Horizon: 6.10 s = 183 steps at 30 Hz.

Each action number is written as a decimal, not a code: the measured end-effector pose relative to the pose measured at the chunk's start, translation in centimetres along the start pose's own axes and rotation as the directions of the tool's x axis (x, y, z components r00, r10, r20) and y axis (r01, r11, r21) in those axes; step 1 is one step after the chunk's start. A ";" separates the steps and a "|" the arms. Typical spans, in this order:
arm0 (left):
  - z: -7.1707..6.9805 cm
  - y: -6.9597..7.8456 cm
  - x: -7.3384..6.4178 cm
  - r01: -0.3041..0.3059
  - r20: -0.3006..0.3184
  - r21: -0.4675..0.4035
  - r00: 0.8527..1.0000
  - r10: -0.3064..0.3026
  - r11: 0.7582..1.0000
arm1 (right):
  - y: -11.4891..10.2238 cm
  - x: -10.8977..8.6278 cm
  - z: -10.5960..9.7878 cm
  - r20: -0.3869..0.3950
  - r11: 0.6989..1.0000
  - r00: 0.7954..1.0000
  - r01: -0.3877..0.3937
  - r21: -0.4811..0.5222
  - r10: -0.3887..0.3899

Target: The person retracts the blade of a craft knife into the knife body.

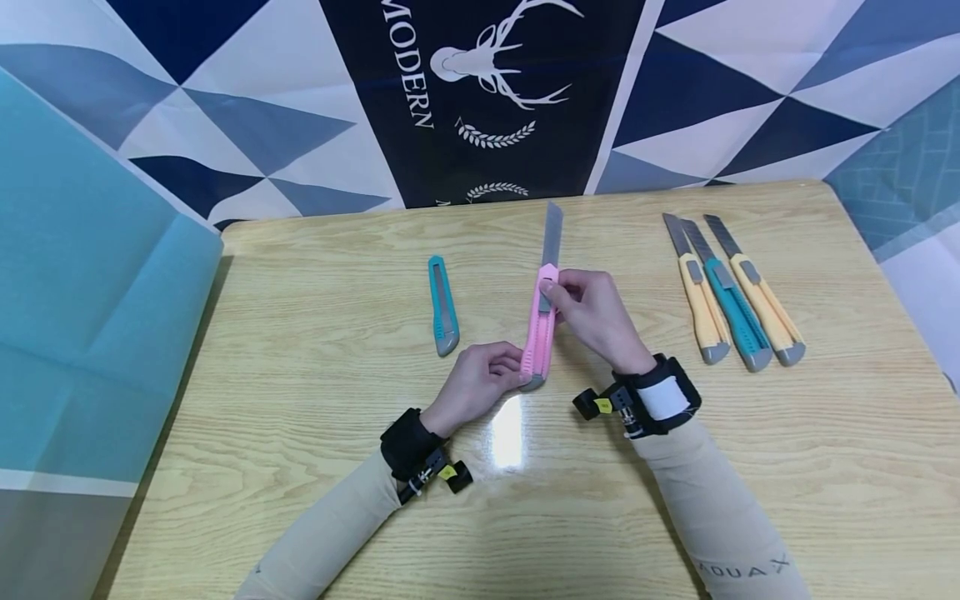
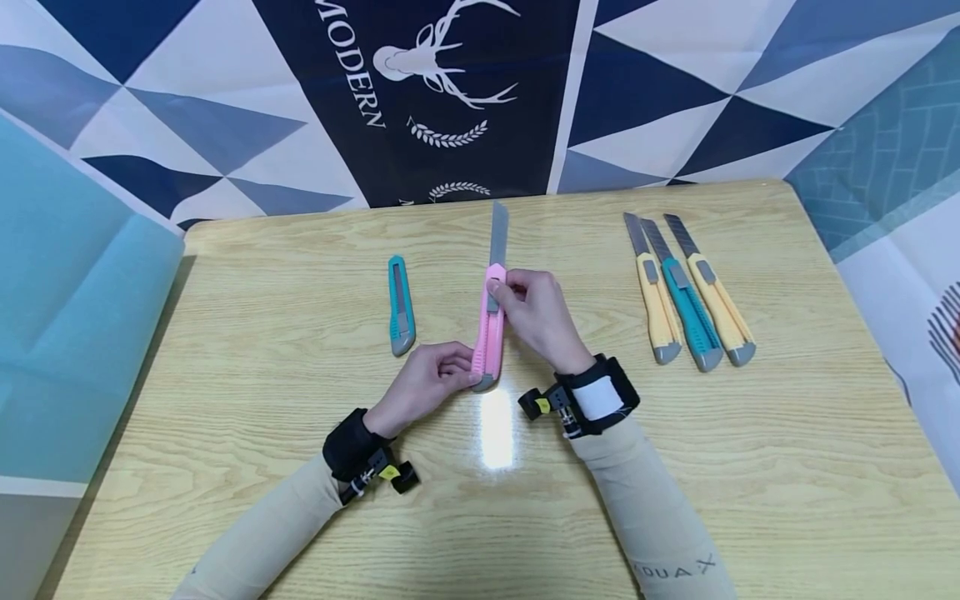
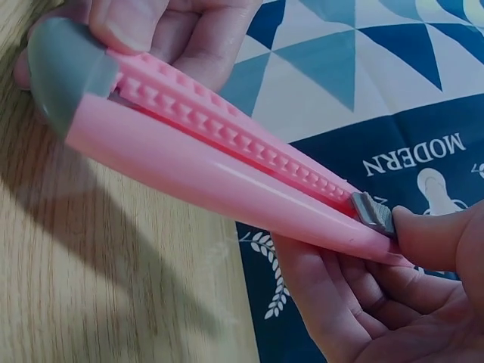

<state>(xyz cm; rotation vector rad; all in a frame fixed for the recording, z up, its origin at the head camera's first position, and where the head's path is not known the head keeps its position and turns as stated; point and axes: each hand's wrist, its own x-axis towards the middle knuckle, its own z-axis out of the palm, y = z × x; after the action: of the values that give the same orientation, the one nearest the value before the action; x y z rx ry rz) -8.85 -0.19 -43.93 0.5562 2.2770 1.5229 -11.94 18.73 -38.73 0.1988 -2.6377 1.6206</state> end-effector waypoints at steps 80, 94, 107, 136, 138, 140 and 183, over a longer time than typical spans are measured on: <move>-0.2 -0.1 0.3 0.013 -0.006 0.055 1.000 -0.012 0.998 | 1.4 -0.8 1.1 0.125 0.998 0.991 -0.052 0.038 0.047; -0.1 -0.3 0.3 0.012 -0.014 0.052 1.000 -0.012 0.999 | 1.2 -0.8 1.4 0.148 0.998 0.987 -0.056 -0.015 0.058; 0.0 -0.3 0.2 0.036 -0.021 0.038 0.999 -0.036 0.999 | 1.2 -0.7 1.5 0.192 0.999 0.980 -0.042 -0.028 0.047; 0.2 -0.5 0.3 0.039 -0.029 0.042 0.999 -0.038 0.998 | 2.0 -1.1 2.0 0.271 0.996 0.959 -0.072 -0.052 0.083; 0.2 -0.5 0.3 0.037 -0.030 0.043 0.999 -0.036 0.998 | 2.0 -1.1 1.9 0.278 0.994 0.955 -0.088 -0.067 0.103; 0.1 -0.5 0.4 0.033 -0.030 0.042 0.999 -0.031 0.999 | 2.0 -1.1 1.8 0.292 0.991 0.947 -0.118 -0.062 0.131; 0.4 -0.4 0.4 0.036 -0.012 -0.001 0.999 -0.036 0.999 | 1.9 -1.5 1.3 0.368 0.995 0.925 -0.082 -0.062 0.099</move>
<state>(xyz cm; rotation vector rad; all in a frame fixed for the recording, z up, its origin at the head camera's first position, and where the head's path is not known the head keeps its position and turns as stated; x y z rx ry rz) -9.05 0.12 -44.49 0.5038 2.2831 1.5139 -10.68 18.57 -41.15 0.4283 -2.9974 1.6949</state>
